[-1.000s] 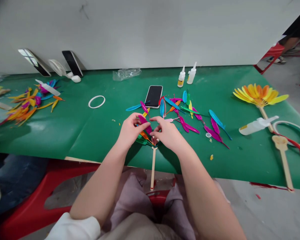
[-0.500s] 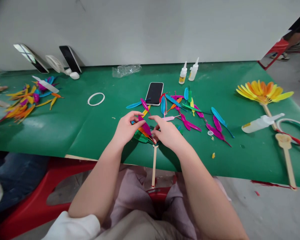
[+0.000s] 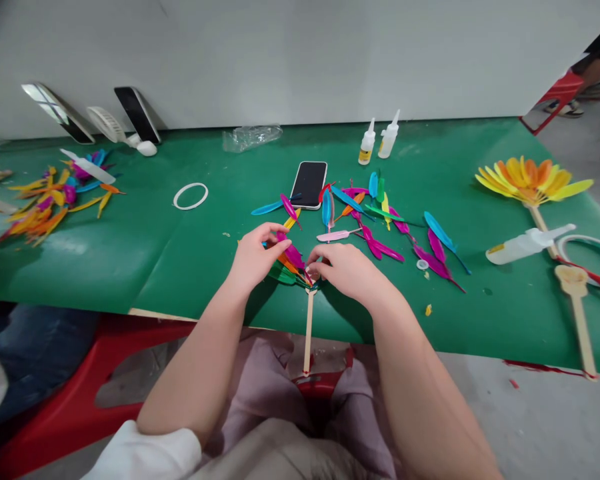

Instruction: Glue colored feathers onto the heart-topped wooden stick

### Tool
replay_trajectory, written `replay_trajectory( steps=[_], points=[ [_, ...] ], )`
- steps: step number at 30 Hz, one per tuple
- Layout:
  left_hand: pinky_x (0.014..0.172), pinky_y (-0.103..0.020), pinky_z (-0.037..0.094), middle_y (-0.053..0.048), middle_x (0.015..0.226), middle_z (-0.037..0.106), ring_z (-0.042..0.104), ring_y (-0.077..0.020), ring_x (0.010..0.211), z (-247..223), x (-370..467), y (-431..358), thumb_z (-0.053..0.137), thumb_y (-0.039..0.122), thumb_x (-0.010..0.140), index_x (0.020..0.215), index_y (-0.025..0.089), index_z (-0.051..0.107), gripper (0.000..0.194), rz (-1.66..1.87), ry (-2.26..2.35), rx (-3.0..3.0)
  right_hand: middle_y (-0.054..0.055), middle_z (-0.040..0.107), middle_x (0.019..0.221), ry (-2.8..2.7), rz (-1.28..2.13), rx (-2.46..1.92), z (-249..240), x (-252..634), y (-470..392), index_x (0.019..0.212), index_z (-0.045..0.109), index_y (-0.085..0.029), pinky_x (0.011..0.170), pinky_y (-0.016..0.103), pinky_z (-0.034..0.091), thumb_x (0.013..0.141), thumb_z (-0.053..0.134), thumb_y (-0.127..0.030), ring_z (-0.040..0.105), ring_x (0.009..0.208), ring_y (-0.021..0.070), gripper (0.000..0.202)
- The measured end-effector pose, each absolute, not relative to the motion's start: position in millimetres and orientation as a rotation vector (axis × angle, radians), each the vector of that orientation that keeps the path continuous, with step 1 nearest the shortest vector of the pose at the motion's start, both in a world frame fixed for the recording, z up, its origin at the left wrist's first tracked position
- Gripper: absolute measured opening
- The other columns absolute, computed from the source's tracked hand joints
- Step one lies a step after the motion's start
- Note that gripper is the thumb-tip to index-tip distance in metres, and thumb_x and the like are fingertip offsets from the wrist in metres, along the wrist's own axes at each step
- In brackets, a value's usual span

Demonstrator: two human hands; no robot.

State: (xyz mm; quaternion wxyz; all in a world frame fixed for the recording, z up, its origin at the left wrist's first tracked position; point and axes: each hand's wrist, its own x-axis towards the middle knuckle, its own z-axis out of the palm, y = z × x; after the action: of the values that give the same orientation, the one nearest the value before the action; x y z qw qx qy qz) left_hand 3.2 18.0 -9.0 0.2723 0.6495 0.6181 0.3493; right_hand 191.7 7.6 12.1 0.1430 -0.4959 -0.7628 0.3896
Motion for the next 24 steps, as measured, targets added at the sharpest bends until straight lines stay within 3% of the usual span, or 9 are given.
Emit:
replay_trajectory(
  steps=[13, 19, 22, 24],
  points=[
    [0.063, -0.029, 0.04, 0.001, 0.067, 0.061, 0.053, -0.0143, 0.064, -10.5, 5.4, 16.8, 0.062, 0.019, 0.073, 0.088, 0.021, 0.063, 0.015, 0.893, 1.752, 1.852, -0.003, 0.071, 0.087, -2.44, 1.152, -1.295, 6.3, 195.2, 6.1, 0.082, 0.071, -0.029, 0.074, 0.03, 0.047, 0.078, 0.052, -0.023, 0.064, 0.082, 0.0189, 0.021],
    [0.068, -0.03, 0.042, 0.001, 0.07, 0.061, 0.054, -0.0141, 0.067, -12.1, 7.7, 19.1, 0.063, 0.021, 0.073, 0.097, 0.021, 0.061, 0.024, 0.966, 1.712, 1.871, -0.003, 0.07, 0.081, -2.28, 1.115, -1.326, 12.2, 195.7, 8.3, 0.081, 0.07, -0.027, 0.07, 0.028, 0.046, 0.08, 0.05, -0.027, 0.062, 0.075, 0.0156, 0.02],
    [0.073, -0.03, 0.043, 0.001, 0.073, 0.062, 0.056, -0.0142, 0.07, -8.5, 14.8, 22.6, 0.064, 0.022, 0.073, 0.105, 0.022, 0.059, 0.033, 1.045, 1.631, 1.879, 0.0, 0.068, 0.084, -2.0, 0.92, -1.461, 11.9, 192.6, 10.9, 0.093, 0.067, -0.025, 0.066, 0.029, 0.045, 0.078, 0.054, -0.033, 0.059, 0.067, 0.0141, 0.021],
    [0.075, -0.03, 0.044, 0.001, 0.075, 0.063, 0.057, -0.0143, 0.072, -5.4, 22.3, 24.5, 0.066, 0.021, 0.072, 0.11, 0.022, 0.057, 0.038, 1.076, 1.58, 1.889, 0.001, 0.067, 0.088, -1.863, 0.91, -1.49, 8.5, 189.2, 12.5, 0.111, 0.058, -0.026, 0.063, 0.03, 0.046, 0.074, 0.059, -0.033, 0.057, 0.064, 0.0129, 0.038]
  ],
)
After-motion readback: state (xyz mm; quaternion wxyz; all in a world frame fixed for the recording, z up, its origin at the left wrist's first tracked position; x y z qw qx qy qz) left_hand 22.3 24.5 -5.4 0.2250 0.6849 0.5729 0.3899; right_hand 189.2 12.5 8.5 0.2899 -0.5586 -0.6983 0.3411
